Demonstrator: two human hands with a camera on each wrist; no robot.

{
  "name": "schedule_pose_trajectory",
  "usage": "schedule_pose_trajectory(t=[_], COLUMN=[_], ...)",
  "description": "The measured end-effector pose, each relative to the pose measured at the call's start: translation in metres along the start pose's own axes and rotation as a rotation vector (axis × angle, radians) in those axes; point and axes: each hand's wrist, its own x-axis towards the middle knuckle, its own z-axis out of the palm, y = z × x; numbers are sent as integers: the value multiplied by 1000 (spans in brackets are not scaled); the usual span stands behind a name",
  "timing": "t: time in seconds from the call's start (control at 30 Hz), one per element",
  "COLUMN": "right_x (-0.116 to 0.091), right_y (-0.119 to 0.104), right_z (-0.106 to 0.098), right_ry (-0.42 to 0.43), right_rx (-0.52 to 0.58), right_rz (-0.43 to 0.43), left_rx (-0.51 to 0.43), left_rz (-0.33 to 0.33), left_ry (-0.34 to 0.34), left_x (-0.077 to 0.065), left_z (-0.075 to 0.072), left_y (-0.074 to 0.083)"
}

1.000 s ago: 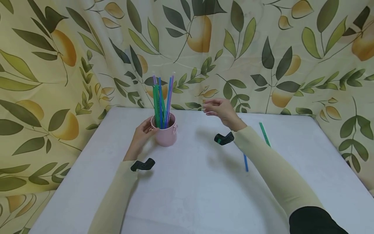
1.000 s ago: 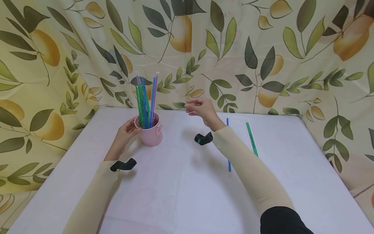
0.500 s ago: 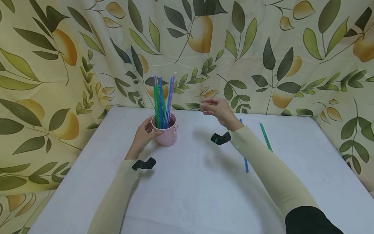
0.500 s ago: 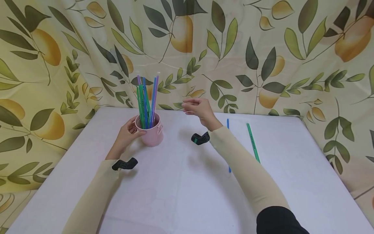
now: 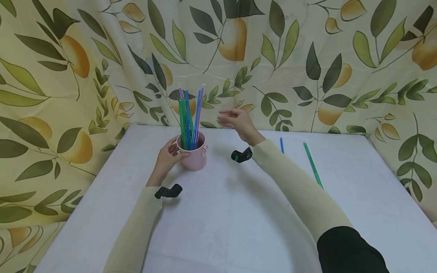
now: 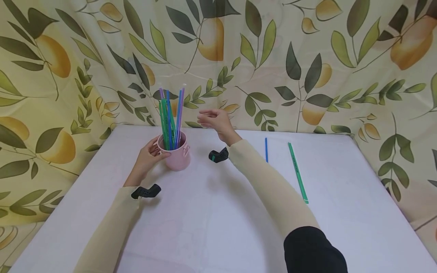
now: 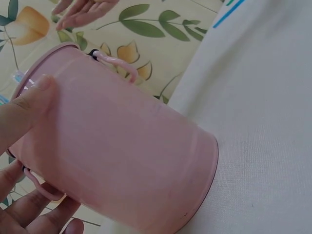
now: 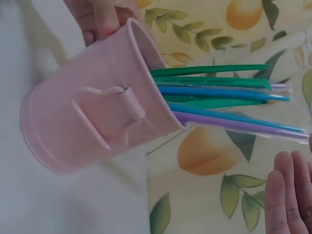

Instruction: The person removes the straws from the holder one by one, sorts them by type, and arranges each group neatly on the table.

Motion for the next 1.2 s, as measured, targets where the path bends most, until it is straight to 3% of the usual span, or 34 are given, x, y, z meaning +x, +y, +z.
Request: schedule_pose_trajectory(t=[0.17, 0.4, 0.6, 1.2], right_x=[12, 26, 37, 44], right_y=[4, 9, 14, 24], right_z=[14, 34, 45, 63], right_ry=[7, -2, 14, -2], right_rx=[22, 33, 59, 70], right_rz=[6, 20, 59, 103], left_rx=[8, -19, -1, 15], left_rz=[-1, 4, 29, 8], left_ry=[2, 20, 32, 39], left_x=[-2, 13, 15, 15], left_z=[0, -2, -1, -1], left_y=[4, -16, -20, -23])
